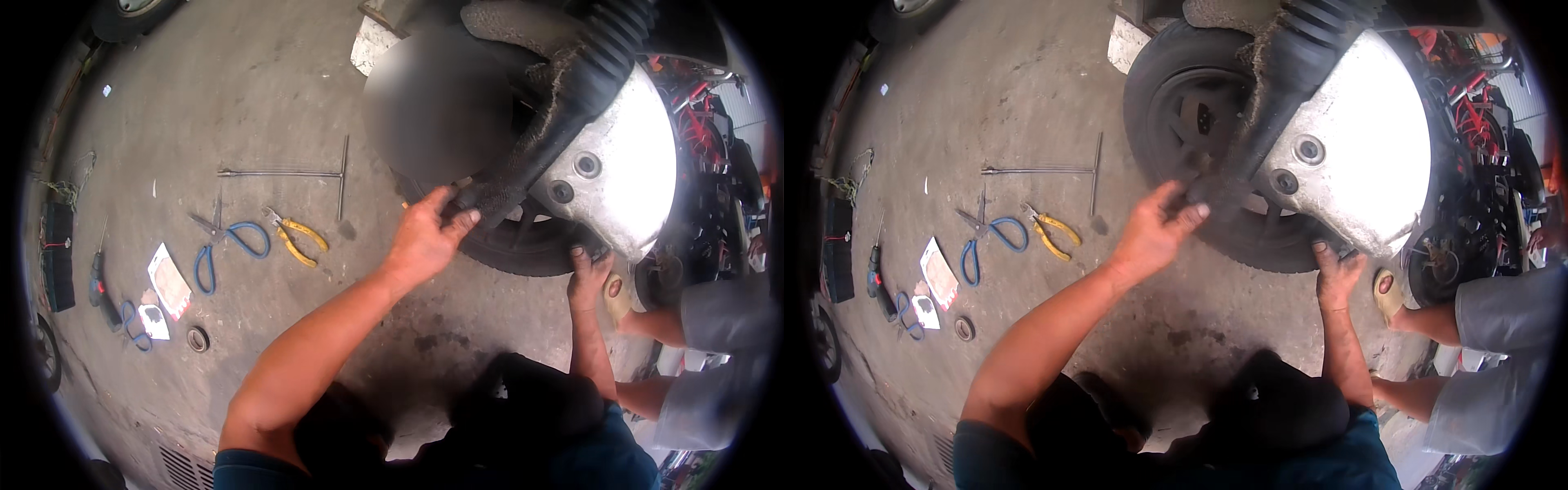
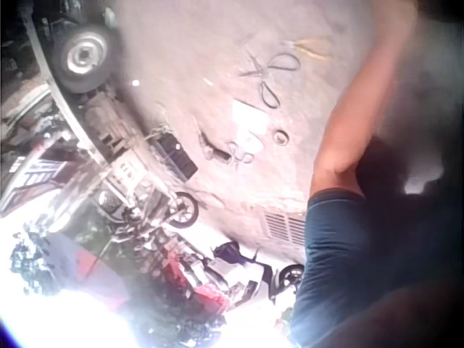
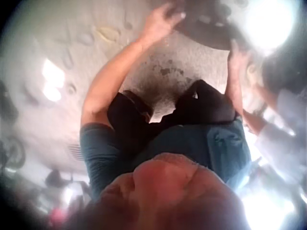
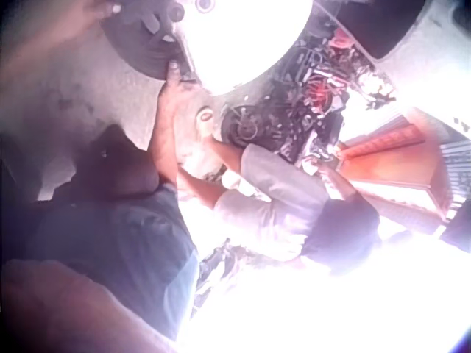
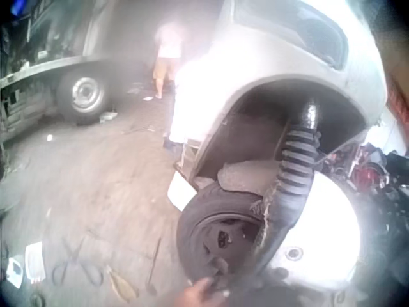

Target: The person installs a brake caliper onto a scooter wheel and tightens bolts using an electric wrench. The person then moves to another scooter and handles its front brake caliper assembly by hand.

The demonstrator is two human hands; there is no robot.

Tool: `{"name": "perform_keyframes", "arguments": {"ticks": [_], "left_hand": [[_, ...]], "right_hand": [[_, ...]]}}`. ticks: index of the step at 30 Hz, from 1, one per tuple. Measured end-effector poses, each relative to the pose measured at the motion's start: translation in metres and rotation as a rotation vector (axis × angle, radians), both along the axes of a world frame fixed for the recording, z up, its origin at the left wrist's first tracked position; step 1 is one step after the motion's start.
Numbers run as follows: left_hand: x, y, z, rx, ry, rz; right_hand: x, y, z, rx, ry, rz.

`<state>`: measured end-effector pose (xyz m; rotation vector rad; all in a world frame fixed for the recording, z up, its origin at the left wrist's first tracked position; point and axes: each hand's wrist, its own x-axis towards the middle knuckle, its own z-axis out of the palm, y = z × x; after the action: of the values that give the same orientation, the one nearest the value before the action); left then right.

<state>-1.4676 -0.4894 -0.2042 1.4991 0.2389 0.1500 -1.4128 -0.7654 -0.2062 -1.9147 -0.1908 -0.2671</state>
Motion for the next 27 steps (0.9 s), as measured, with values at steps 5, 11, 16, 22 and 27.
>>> {"name": "perform_keyframes", "arguments": {"ticks": [5,11,16,22,27], "left_hand": [[0.003,-0.008,0.023,-0.15,0.097,-0.008],[0.008,-0.002,0.025,-0.075,0.15,0.034],[0.004,-0.003,0.026,-0.054,0.163,0.085],[0.005,-0.003,0.024,-0.035,0.186,0.107],[0.006,-0.003,0.027,0.035,0.173,0.101]], "right_hand": [[-0.015,-0.006,-0.089,0.09,-0.109,-0.18],[-0.075,0.009,-0.135,-0.117,0.455,0.247],[-0.064,-0.018,-0.086,0.044,0.117,0.069],[-0.031,0.005,-0.012,0.222,-0.092,0.046],[-0.021,0.003,0.001,0.152,-0.075,0.097]]}}
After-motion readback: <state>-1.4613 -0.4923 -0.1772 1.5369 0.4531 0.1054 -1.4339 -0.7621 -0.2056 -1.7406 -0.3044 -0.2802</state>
